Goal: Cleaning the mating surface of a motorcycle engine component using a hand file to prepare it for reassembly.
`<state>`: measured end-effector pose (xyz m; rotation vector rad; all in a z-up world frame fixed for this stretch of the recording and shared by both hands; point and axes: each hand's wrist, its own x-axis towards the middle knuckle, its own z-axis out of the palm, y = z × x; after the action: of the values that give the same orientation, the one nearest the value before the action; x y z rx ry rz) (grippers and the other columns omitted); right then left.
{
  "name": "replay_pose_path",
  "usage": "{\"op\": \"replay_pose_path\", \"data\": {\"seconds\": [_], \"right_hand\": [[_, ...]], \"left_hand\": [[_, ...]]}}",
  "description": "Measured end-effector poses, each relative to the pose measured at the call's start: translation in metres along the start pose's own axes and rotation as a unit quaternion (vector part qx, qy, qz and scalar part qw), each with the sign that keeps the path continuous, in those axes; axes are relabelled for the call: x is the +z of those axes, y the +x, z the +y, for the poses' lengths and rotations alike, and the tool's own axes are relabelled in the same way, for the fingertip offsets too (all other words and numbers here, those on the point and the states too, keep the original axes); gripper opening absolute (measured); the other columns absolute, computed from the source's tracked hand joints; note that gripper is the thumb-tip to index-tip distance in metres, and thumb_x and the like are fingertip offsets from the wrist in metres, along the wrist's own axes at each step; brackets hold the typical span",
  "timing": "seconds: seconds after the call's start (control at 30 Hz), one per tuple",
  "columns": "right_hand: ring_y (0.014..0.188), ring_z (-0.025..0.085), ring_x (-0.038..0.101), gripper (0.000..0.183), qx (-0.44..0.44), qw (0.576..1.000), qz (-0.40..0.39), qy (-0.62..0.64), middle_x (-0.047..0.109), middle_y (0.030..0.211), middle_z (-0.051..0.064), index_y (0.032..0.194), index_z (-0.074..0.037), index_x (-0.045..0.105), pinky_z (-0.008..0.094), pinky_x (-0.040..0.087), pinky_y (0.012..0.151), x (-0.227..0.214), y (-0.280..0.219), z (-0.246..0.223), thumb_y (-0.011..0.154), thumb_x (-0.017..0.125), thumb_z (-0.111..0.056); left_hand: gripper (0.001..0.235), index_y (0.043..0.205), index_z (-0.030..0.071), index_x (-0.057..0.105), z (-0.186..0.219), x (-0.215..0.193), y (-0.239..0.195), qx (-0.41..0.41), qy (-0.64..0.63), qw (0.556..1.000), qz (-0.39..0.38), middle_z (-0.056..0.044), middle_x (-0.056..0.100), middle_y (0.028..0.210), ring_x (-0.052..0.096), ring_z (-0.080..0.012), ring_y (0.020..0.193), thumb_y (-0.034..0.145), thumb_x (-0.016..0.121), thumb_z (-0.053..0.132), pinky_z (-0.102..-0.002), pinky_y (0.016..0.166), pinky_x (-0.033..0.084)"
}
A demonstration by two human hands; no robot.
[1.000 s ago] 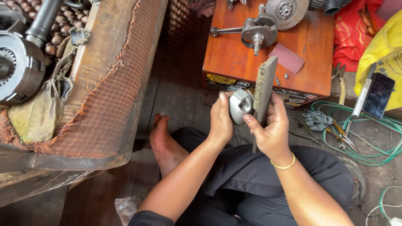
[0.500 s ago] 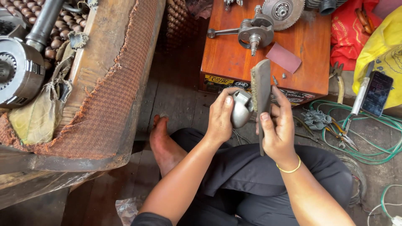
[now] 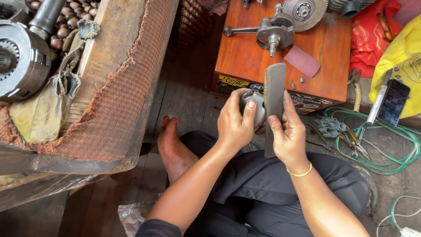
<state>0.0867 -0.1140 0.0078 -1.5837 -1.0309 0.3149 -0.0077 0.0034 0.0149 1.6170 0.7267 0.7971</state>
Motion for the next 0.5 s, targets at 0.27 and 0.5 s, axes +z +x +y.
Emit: {"op": "replay_pose_path", "data": {"seconds": [0.27,0.5], "right_hand": [[0.081,0.036,0.069,0.056,-0.032,0.998,0.012,-0.044,0.069,0.101,0.025,0.153,-0.005,0.046,0.04,0.059,0.063,-0.02,0.006,0.023,0.099,0.061,-0.002],[0.077,0.034,0.072,0.05,-0.042,0.987,0.087,-0.128,0.071,0.096,0.031,0.156,0.003,0.042,0.043,0.062,0.064,-0.03,0.02,-0.003,0.108,0.053,0.005]], "left_hand": [[0.045,0.127,0.012,0.057,-0.005,0.0,-0.002,0.042,0.105,0.994,-0.002,-0.014,0.067,0.11,0.071,-0.0412,0.098,0.097,0.048,0.045,-0.055,0.078,0.057],[0.05,0.126,0.012,0.06,0.001,0.012,-0.014,0.046,0.021,0.999,-0.015,-0.013,0.068,0.111,0.071,-0.0403,0.102,0.098,0.043,0.05,-0.052,0.081,0.059]]}}
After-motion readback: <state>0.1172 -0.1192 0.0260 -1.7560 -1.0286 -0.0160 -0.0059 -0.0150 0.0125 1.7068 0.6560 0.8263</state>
